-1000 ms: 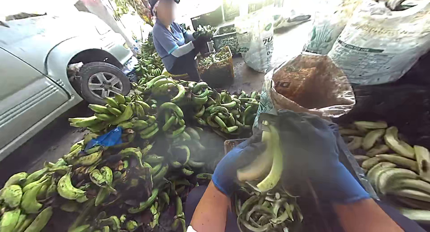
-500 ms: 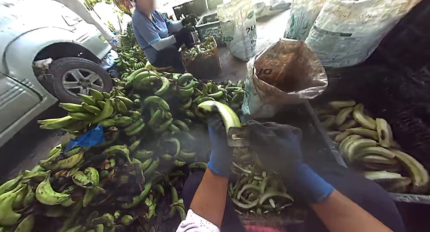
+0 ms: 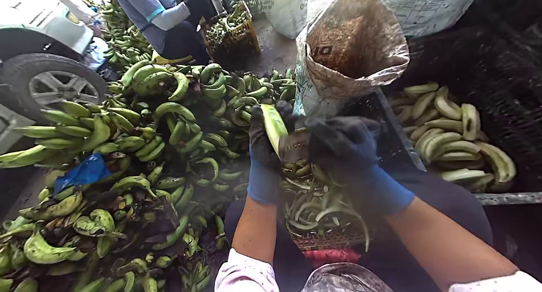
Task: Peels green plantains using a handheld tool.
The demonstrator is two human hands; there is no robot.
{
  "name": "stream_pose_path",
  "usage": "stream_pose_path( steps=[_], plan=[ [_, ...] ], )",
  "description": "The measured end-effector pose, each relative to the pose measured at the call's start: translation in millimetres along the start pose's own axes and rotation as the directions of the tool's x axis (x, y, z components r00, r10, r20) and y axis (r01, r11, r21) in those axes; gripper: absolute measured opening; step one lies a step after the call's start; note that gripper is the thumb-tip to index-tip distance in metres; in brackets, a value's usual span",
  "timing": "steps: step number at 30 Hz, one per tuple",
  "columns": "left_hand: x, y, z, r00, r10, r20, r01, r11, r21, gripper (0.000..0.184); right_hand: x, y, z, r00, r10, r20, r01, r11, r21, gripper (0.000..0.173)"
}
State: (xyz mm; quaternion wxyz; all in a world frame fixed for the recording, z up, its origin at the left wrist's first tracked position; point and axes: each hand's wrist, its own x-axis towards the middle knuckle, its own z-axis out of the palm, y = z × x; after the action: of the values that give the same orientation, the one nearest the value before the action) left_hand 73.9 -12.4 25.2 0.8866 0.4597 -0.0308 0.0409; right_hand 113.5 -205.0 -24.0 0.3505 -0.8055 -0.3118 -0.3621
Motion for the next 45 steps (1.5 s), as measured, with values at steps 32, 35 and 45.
stream_pose_path(
  steps=[32, 35, 45],
  plan=[
    [-11, -17, -13, 0.993, -0.12, -0.001, 0.119, 0.992, -0.045, 0.036, 20, 30, -2, 0.801, 0.489, 0.345, -0.567, 0.804, 0.177, 0.05],
    [-27, -10, -29, 0.998, -0.002, -0.064, 0.013, 0.983, 0.185, 0.034, 8, 25, -20, 0.909, 0.029, 0.415, -0.171, 0.936, 0.308, 0.056],
    [-45, -19, -34, 0.974, -0.109, -0.2, 0.186, 0.886, 0.425, 0.037, 24, 37, -4, 0.731, 0.618, 0.289, -0.646, 0.764, 0.0, 0.062]
  ],
)
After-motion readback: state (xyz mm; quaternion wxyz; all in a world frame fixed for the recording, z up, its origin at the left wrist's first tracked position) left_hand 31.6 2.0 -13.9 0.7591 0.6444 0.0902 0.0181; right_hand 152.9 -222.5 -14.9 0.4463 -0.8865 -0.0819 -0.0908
